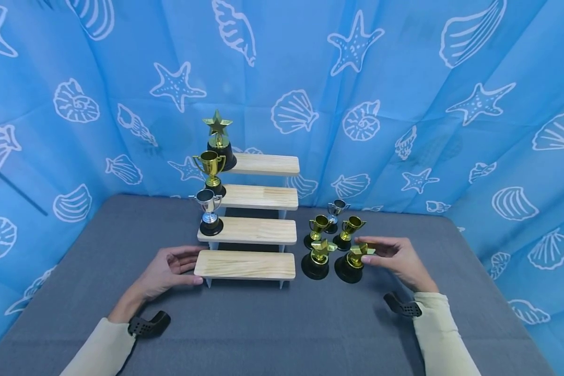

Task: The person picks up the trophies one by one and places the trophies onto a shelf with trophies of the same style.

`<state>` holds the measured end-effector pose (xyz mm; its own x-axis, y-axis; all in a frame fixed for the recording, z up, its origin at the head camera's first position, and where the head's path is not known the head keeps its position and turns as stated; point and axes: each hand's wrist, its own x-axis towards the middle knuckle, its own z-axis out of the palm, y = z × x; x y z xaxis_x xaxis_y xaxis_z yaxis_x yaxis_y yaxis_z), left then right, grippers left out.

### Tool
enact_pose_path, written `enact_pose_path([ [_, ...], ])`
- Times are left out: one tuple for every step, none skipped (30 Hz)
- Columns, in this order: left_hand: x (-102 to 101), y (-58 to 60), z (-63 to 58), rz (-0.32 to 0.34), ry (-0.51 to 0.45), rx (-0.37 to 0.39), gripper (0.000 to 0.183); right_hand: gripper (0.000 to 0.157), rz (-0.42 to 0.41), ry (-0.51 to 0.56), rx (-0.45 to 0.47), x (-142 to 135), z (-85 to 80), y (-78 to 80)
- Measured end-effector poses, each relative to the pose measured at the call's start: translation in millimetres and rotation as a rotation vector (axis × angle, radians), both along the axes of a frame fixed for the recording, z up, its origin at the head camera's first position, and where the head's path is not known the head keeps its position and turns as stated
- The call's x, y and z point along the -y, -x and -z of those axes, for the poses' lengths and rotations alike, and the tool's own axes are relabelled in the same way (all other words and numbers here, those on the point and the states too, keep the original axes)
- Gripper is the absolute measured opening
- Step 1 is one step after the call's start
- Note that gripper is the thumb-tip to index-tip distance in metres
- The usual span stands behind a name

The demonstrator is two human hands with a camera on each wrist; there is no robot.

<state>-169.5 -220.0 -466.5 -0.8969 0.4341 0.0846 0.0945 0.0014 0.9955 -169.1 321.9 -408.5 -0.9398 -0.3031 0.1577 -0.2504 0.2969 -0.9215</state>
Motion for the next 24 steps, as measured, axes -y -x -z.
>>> enact_pose_path([
  [0.2,0.0,-0.1,-0.001,0.0,0.0,0.074,0.044,0.001,-0.007,0.014,-0.1,1.7,0.9],
  [0.3,-0.1,-0.1,-0.001,-0.001,0.001,0.074,0.045,0.002,-0.018,0.025,-0.1,3.3,1.7],
  [0.4,-0.1,-0.2,-0.002,0.0,0.001,0.074,0.045,0.01,-0.03,0.039,-0.3,5.1,2.4],
  [0.4,-0.2,-0.3,-0.003,0.0,0.001,0.074,0.045,0.017,-0.049,0.05,-0.5,7.0,2.9],
  [0.4,-0.2,-0.4,-0.003,0.0,0.001,0.074,0.044,0.025,-0.067,0.058,-0.6,8.8,3.5],
  [0.3,-0.2,-0.5,-0.004,0.0,0.001,0.074,0.044,0.031,-0.085,0.067,-0.8,10.5,3.9],
  [0.2,-0.3,-0.6,-0.004,0.002,0.001,0.074,0.043,0.037,-0.098,0.072,-0.9,12.1,4.2],
  [0.1,-0.3,-0.8,-0.003,0.004,0.0,0.074,0.043,0.04,-0.108,0.077,-1.0,13.5,4.5],
  [-0.1,-0.3,-0.9,-0.003,0.007,0.0,0.073,0.043,0.041,-0.11,0.084,-1.1,14.7,4.5],
  [-0.2,-0.4,-1.0,-0.005,0.011,-0.001,0.073,0.043,0.033,-0.111,0.087,-1.2,15.7,4.6],
  [-0.4,-0.4,-1.1,-0.007,0.014,0.0,0.073,0.042,0.029,-0.104,0.091,-1.2,16.5,4.7],
  [-0.5,-0.5,-1.2,-0.008,0.017,0.0,0.073,0.042,0.024,-0.101,0.095,-1.2,17.2,4.6],
  [-0.5,-0.6,-1.3,-0.01,0.022,0.0,0.073,0.042,0.021,-0.096,0.096,-1.2,17.7,4.5],
  [-0.6,-0.6,-1.3,-0.011,0.024,0.001,0.073,0.042,0.016,-0.094,0.097,-1.2,17.9,4.3],
  [-0.6,-0.7,-1.3,-0.013,0.026,0.002,0.073,0.042,0.012,-0.091,0.098,-1.1,18.1,4.2],
  [-0.6,-0.7,-1.3,-0.015,0.028,0.003,0.073,0.042,0.011,-0.092,0.097,-1.1,18.5,4.2],
  [-0.6,-0.7,-1.3,-0.016,0.029,0.003,0.073,0.041,0.013,-0.095,0.097,-1.1,19.0,4.3],
  [-0.6,-0.7,-1.2,-0.017,0.03,0.003,0.073,0.041,0.015,-0.099,0.097,-1.1,19.4,4.4],
  [-0.6,-0.6,-1.2,-0.017,0.031,0.002,0.073,0.04,0.015,-0.1,0.099,-1.2,20.1,4.6],
  [-0.7,-0.6,-1.2,-0.017,0.03,0.002,0.073,0.04,0.014,-0.102,0.101,-1.4,20.9,4.9],
  [-0.7,-0.6,-1.1,-0.017,0.03,0.001,0.073,0.04,0.014,-0.102,0.102,-1.7,22.0,5.2],
  [-0.7,-0.6,-1.1,-0.016,0.029,0.002,0.073,0.039,0.014,-0.104,0.104,-2.0,23.2,5.6],
  [-0.7,-0.6,-1.1,-0.015,0.027,0.002,0.073,0.039,0.012,-0.099,0.109,-2.2,24.5,6.1],
  [-0.8,-0.6,-1.0,-0.014,0.026,0.002,0.073,0.039,0.007,-0.098,0.112,-2.7,25.7,6.6],
])
